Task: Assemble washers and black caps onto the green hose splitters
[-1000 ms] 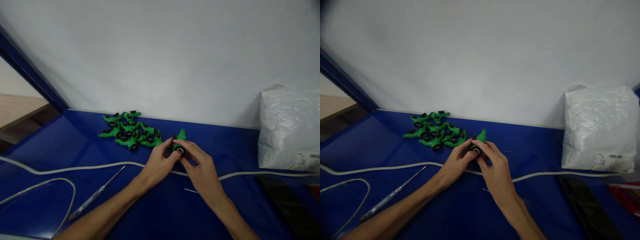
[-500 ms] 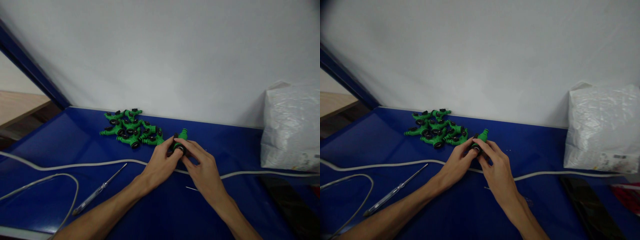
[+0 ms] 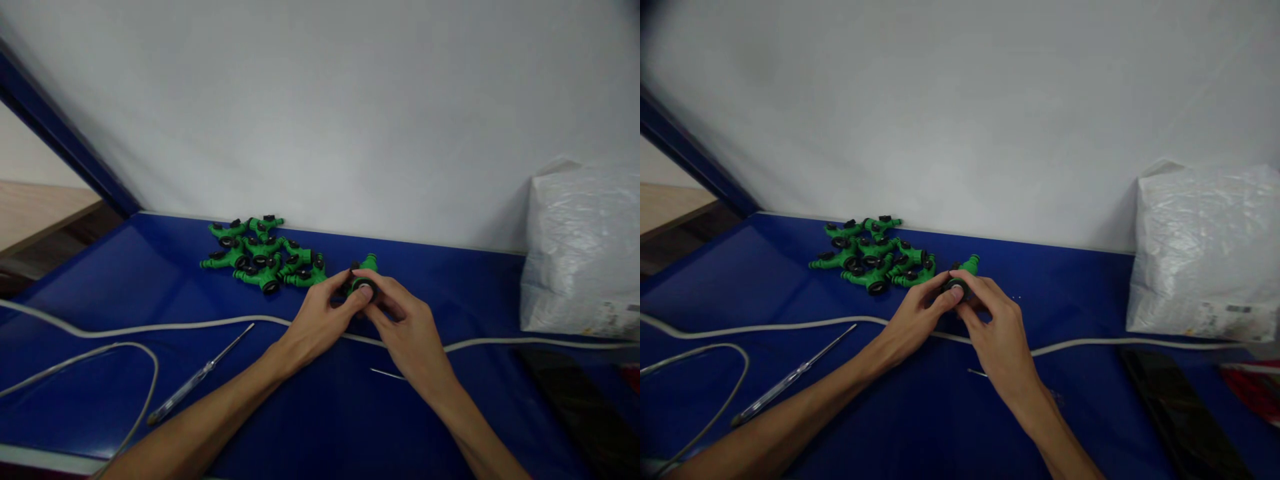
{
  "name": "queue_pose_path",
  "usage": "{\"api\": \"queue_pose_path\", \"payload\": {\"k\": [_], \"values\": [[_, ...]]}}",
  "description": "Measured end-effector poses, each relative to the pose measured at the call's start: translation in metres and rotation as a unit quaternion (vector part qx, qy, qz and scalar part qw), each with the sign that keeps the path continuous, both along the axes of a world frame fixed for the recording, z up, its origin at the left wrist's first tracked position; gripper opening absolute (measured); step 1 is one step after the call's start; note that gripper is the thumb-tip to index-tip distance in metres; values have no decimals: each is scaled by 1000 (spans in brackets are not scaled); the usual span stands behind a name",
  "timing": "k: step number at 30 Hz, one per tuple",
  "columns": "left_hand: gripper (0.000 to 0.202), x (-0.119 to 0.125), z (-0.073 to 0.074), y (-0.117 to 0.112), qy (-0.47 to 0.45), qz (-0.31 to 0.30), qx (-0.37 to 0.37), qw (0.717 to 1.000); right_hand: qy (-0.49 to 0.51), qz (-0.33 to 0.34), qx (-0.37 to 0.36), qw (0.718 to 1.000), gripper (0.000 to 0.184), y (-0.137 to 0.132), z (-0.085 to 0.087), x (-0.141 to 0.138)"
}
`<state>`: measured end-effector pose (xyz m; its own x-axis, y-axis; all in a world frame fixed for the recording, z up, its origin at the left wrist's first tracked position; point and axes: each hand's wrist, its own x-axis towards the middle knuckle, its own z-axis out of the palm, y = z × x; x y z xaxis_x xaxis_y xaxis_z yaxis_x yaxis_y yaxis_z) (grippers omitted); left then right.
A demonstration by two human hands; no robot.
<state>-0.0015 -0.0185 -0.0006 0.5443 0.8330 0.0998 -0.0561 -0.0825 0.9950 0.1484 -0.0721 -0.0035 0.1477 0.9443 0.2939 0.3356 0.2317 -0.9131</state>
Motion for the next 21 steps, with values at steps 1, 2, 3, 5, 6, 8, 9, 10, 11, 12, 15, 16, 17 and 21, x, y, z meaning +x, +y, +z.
{"api": "queue_pose_path", "payload": {"k": [1, 2, 3, 5, 6, 8, 9, 10, 11, 12, 15, 16, 17, 21], "values": [[41, 0, 0, 0, -3, -1, 0, 1000, 1, -1, 1, 1000, 33, 0, 0, 0], [42, 0, -1, 0, -4, -3, 1, 1000, 1, -2, 3, 1000, 33, 0, 0, -1], [42, 0, -1, 0, -6, -3, 4, 1000, 0, -4, 4, 1000, 33, 0, -1, -1], [42, -1, 0, -1, -5, 0, 11, 1000, -5, -7, 8, 1000, 32, 0, -1, -2], [41, -1, 0, -1, -3, 2, 15, 1000, -10, -8, 11, 1000, 32, 0, -1, -2], [40, -2, 0, -1, 2, 8, 21, 1000, -22, -11, 19, 1000, 32, 0, -1, -2], [39, -2, 0, -1, 5, 12, 23, 1000, -28, -13, 24, 999, 31, -1, 0, -2], [37, -2, 0, -1, 8, 14, 25, 1000, -34, -14, 30, 999, 31, -1, 0, -3], [36, -2, 0, -1, 10, 15, 28, 999, -40, -16, 35, 998, 32, -2, 0, -3], [35, -2, 0, -1, 10, 15, 30, 999, -44, -18, 40, 998, 32, -2, 0, -3], [34, -3, 2, -1, 15, 10, 39, 999, -54, -21, 46, 997, 33, -4, 0, -4], [34, -3, 3, -1, 20, 10, 41, 999, -57, -22, 46, 997, 33, -4, 0, -4], [33, -2, 3, -1, 25, 12, 43, 999, -60, -23, 47, 997, 33, -4, 0, -4], [32, -2, 6, -3, 38, 26, 50, 998, -82, -29, 67, 994, 31, -5, -2, -5]]}}
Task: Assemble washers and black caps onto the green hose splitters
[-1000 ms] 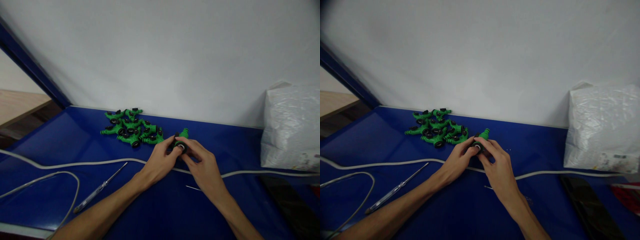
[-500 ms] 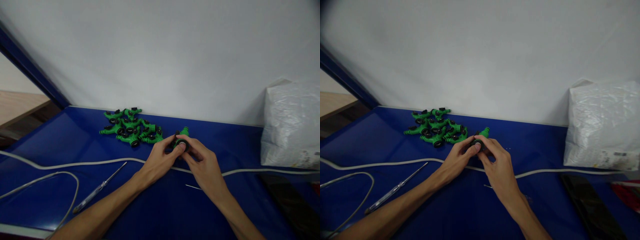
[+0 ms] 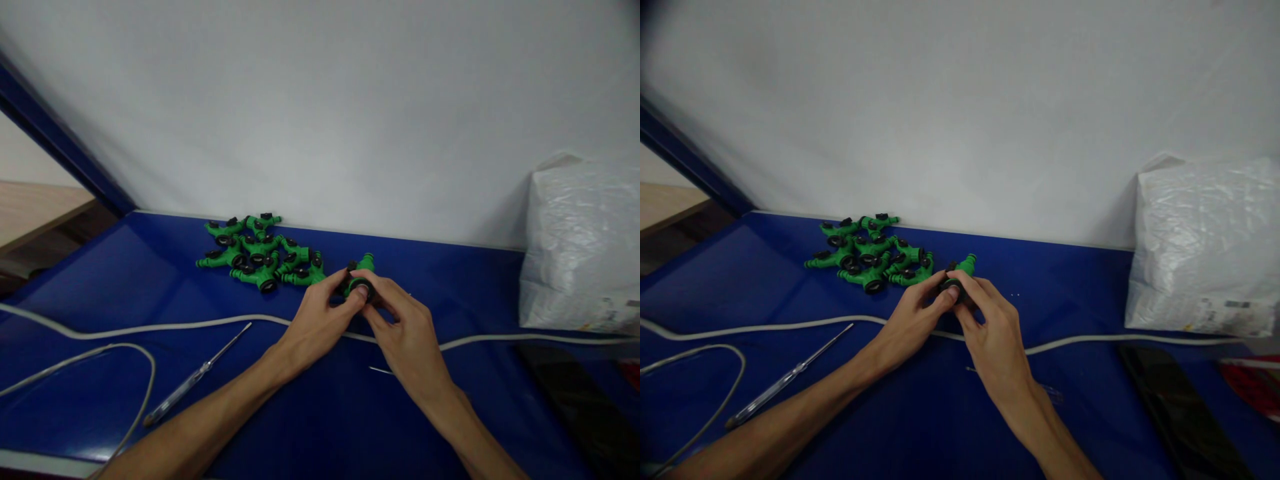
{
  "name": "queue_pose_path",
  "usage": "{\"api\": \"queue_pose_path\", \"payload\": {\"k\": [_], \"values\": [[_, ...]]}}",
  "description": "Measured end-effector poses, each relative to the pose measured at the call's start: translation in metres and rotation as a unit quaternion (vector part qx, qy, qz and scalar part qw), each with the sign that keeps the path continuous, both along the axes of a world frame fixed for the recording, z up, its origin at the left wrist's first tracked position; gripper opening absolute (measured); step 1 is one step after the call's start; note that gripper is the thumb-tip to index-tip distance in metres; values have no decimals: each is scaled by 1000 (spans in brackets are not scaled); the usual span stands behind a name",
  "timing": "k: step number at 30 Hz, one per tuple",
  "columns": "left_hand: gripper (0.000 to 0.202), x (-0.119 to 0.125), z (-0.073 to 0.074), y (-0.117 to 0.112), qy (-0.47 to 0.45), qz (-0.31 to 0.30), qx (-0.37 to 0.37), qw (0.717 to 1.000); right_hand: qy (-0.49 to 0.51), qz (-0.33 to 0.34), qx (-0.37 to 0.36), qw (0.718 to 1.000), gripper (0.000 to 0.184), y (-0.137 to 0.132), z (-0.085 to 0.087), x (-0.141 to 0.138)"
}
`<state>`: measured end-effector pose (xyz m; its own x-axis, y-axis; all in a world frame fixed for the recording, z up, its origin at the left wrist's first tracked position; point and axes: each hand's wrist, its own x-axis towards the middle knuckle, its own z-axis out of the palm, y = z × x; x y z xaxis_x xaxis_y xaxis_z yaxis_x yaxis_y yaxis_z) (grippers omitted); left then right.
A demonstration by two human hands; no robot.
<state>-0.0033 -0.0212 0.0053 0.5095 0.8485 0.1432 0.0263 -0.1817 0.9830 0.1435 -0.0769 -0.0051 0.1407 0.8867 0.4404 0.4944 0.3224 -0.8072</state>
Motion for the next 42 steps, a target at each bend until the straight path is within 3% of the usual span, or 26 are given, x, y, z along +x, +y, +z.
{"api": "queue_pose_path", "payload": {"k": [13, 24, 33, 42], "values": [[35, 2, -10, 2, 7, 7, 17, 1000, -44, -18, 33, 998, 35, 2, -5, -1], [32, 3, -2, -2, 37, 22, 29, 999, -80, -12, 68, 994, 37, 1, -6, -1], [26, -3, 1, 4, 18, -1, 29, 999, -65, -8, 55, 996, 41, 3, -8, 0], [33, 0, 0, 4, 30, 4, 36, 999, -98, -5, 76, 992, 40, 2, -7, 1]]}}
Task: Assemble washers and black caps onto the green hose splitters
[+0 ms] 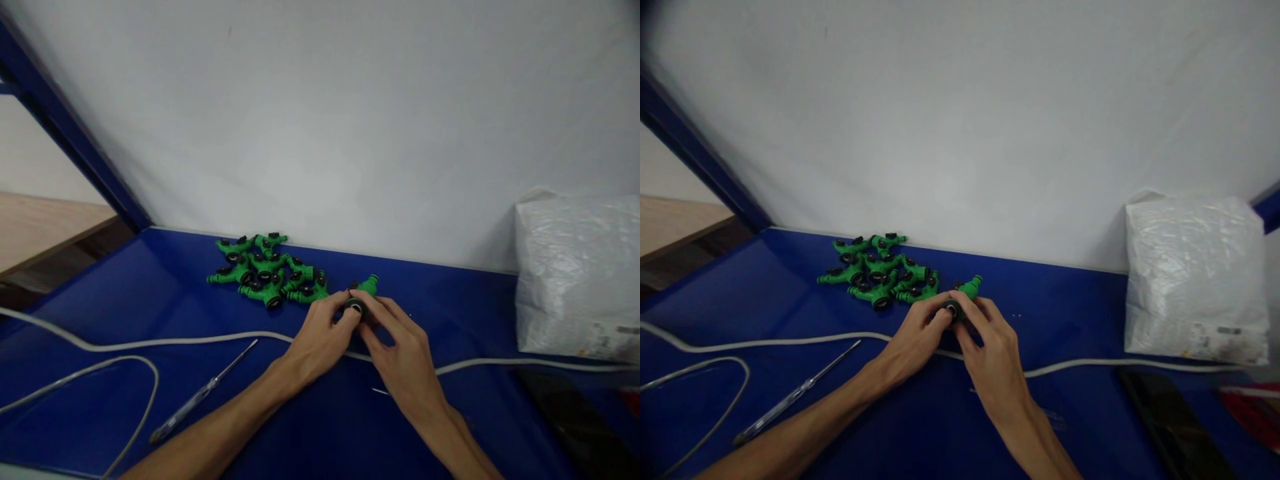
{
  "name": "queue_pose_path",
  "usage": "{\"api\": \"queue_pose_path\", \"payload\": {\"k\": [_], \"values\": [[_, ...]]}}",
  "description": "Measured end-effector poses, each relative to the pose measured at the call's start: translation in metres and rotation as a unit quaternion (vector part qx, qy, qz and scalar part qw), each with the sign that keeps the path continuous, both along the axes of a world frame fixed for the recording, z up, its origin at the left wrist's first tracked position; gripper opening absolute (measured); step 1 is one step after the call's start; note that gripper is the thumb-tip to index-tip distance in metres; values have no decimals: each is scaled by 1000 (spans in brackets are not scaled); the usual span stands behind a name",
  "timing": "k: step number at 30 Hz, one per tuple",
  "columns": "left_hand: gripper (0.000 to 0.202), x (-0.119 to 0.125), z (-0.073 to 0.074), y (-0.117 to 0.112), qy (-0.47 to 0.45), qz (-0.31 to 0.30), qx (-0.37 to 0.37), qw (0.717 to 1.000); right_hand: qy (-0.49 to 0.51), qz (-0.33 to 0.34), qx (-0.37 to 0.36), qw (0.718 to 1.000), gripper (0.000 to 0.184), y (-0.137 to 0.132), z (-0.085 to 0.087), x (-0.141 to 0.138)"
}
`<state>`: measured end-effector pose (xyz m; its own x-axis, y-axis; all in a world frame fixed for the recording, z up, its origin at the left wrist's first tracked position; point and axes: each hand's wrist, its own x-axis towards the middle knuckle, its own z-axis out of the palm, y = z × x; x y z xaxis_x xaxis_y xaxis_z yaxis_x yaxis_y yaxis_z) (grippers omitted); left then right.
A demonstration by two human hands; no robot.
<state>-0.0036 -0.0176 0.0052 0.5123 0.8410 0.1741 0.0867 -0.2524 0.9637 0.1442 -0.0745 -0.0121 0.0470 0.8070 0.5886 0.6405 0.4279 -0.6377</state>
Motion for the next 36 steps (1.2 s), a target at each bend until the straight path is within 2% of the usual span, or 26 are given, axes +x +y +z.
{"api": "queue_pose_path", "payload": {"k": [3, 6, 8, 11, 14, 20, 24, 28, 33, 36], "values": [[33, -2, 0, 1, -5, -7, -11, 1000, 28, -1, -21, 999, 39, 0, 1, -1], [36, -4, 0, 4, -20, -25, -49, 998, 97, 1, -63, 993, 35, 1, 4, -1], [47, -4, -1, 6, -55, -30, -110, 992, 152, -6, -101, 983, 34, 3, 7, -1], [65, -2, -2, 8, -128, -33, -224, 966, 224, -10, -155, 962, 42, 4, 11, -1], [60, 1, -1, 10, -145, -31, -262, 954, 281, 12, -179, 943, 48, 3, 16, 0], [56, 3, 2, 10, -129, 9, -234, 964, 334, 97, -206, 915, 55, -1, 24, -1], [58, 2, 3, 9, -119, 20, -206, 971, 377, 127, -196, 896, 43, -1, 22, -1], [54, 3, 4, 6, -114, -10, -174, 978, 411, 117, -179, 886, 29, 1, 20, 1], [53, 2, 3, 5, -96, -20, -118, 988, 413, 82, -170, 891, 27, 4, 24, 7], [54, -2, 1, 7, -61, -14, -60, 996, 346, 63, -165, 921, 36, 7, 24, 11]]}}
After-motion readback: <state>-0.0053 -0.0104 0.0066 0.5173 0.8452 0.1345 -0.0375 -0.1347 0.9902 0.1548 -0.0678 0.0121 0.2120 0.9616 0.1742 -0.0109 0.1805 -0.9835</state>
